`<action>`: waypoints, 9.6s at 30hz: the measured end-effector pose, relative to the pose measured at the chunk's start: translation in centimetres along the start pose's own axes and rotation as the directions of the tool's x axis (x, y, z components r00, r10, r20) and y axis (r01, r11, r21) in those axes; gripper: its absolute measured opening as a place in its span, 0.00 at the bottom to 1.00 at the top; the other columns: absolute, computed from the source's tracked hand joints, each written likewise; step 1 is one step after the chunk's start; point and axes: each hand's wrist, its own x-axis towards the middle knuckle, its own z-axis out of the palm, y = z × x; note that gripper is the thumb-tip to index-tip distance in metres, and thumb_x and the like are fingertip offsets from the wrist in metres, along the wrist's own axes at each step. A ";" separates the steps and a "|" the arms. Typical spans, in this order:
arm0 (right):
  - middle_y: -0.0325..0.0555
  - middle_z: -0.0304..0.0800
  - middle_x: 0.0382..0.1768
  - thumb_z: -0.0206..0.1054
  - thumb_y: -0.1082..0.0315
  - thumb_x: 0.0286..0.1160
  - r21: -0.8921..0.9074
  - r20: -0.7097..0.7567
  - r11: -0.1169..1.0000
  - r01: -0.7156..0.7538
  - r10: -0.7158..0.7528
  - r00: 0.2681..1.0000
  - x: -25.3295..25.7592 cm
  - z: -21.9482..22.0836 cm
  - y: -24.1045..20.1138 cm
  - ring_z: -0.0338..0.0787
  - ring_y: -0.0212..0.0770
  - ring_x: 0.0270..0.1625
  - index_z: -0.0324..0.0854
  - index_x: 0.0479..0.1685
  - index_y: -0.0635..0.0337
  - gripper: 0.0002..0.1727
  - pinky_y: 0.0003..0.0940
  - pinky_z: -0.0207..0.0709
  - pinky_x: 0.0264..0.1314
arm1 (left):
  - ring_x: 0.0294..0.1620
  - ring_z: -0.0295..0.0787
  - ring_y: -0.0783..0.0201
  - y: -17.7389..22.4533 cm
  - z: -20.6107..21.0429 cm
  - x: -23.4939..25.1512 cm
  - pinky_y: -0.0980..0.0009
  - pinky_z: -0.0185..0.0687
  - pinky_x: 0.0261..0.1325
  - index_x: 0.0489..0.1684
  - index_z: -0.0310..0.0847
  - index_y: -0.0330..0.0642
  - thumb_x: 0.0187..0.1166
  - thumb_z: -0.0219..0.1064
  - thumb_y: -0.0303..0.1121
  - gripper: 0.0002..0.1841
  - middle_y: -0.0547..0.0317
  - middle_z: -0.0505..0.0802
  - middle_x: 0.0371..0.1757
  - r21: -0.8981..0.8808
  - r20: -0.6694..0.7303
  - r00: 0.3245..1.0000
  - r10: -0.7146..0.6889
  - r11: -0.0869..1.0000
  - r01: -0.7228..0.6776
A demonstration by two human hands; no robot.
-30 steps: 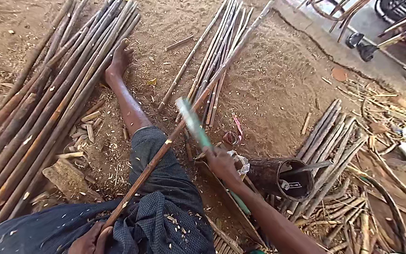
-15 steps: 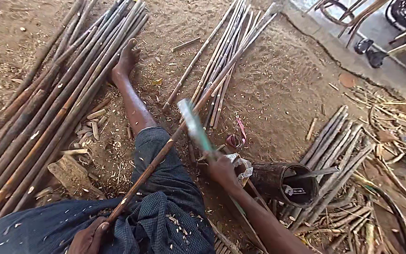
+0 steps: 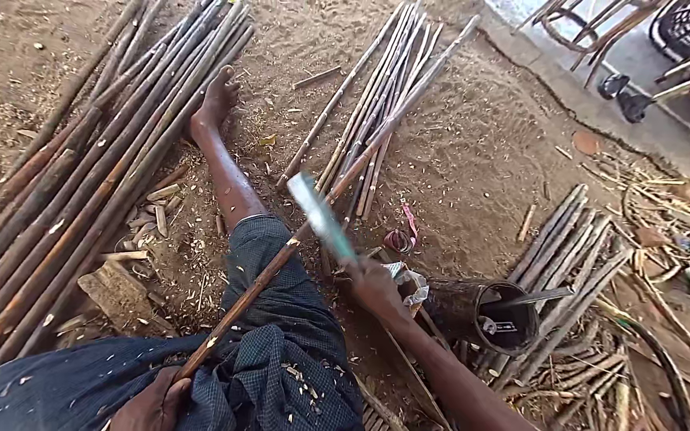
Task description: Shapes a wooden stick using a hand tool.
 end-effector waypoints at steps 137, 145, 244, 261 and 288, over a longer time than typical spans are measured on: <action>0.52 0.86 0.29 0.58 0.34 0.83 -0.120 0.289 0.986 0.113 -0.074 0.954 -3.1 0.0 -2.9 0.89 0.55 0.35 0.86 0.40 0.55 0.31 0.62 0.82 0.38 | 0.25 0.91 0.43 -1.0 -0.5 0.1 0.42 0.82 0.26 0.50 0.86 0.35 0.88 0.39 0.66 0.40 0.43 0.90 0.26 0.104 -0.130 0.991 0.045 0.994 -0.032; 0.43 0.80 0.19 0.57 0.34 0.83 0.238 0.191 0.971 0.020 -0.066 0.979 -6.1 2.0 -2.6 0.82 0.42 0.21 0.84 0.37 0.52 0.30 0.46 0.79 0.26 | 0.36 0.90 0.56 7.4 -4.4 5.1 0.47 0.87 0.41 0.67 0.82 0.52 0.85 0.53 0.61 0.27 0.58 0.91 0.39 -0.173 0.246 0.969 -0.014 0.983 0.058; 0.49 0.77 0.19 0.53 0.32 0.85 0.208 0.134 0.978 -0.017 -0.012 0.991 -1.6 1.4 1.5 0.80 0.48 0.19 0.80 0.41 0.61 0.36 0.51 0.77 0.22 | 0.36 0.90 0.56 5.7 0.8 0.0 0.62 0.85 0.35 0.40 0.87 0.37 0.79 0.69 0.58 0.27 0.45 0.90 0.40 0.075 -0.524 0.839 0.145 0.989 -0.124; 0.48 0.82 0.22 0.58 0.37 0.84 0.146 0.189 0.985 0.097 -0.124 0.974 -2.4 3.1 1.7 0.85 0.49 0.26 0.84 0.34 0.58 0.31 0.55 0.80 0.31 | 0.22 0.81 0.80 5.3 -1.4 0.3 0.80 0.79 0.24 0.42 0.90 0.45 0.76 0.72 0.52 0.18 0.70 0.90 0.29 -0.385 -0.243 0.956 -0.162 0.921 0.058; 0.45 0.78 0.17 0.58 0.39 0.85 0.372 0.033 0.928 -0.009 -0.003 0.999 -1.9 3.8 1.6 0.78 0.44 0.17 0.84 0.36 0.60 0.30 0.47 0.76 0.22 | 0.14 0.85 0.65 4.2 -5.9 3.8 0.73 0.78 0.16 0.36 0.91 0.43 0.79 0.69 0.41 0.12 0.57 0.94 0.23 -0.547 0.181 0.951 -0.252 0.777 0.310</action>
